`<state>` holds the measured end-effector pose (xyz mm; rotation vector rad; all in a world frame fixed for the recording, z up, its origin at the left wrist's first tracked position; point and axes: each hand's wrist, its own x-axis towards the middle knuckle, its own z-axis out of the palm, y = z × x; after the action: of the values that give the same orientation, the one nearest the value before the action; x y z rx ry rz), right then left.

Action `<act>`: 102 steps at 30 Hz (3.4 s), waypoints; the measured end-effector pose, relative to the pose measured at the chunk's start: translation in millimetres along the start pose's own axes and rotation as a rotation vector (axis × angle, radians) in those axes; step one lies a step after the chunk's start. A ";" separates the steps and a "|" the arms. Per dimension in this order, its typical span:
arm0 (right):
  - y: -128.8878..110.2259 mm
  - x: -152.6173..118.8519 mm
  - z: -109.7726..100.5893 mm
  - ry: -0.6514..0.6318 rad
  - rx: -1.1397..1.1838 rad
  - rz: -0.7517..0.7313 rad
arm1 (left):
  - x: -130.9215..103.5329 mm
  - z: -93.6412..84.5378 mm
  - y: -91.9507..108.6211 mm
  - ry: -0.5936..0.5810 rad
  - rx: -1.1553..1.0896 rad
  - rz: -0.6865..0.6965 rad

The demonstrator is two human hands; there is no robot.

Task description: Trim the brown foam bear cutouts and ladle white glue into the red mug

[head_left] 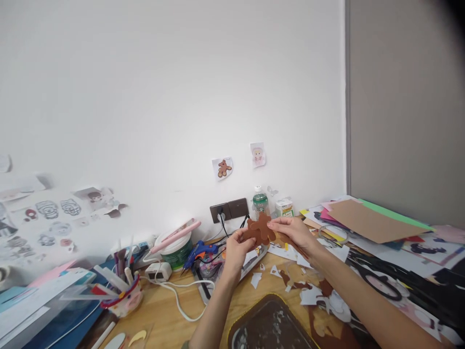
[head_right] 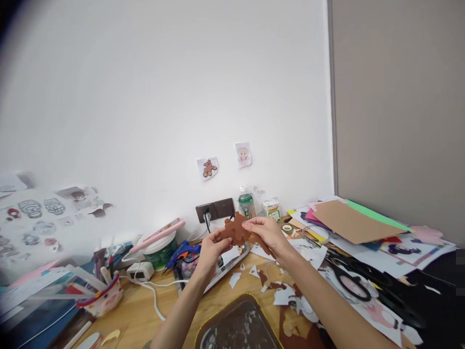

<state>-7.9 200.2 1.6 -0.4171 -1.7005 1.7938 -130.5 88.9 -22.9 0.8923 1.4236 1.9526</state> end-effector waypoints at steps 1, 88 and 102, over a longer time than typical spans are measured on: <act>-2.4 -2.4 2.4 -0.004 0.013 -0.002 | -0.9 1.8 0.7 -0.006 -0.012 0.008; -20.2 -27.6 21.8 0.182 -0.563 -0.218 | -31.3 25.3 23.2 -0.118 -0.205 0.064; -19.0 -29.3 19.6 0.227 -0.568 -0.320 | -27.0 23.3 13.9 0.012 -0.204 -0.079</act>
<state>6.3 166.1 16.9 -0.5251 -1.9622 0.9838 -96.3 78.2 -9.6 0.7225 1.2205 2.0033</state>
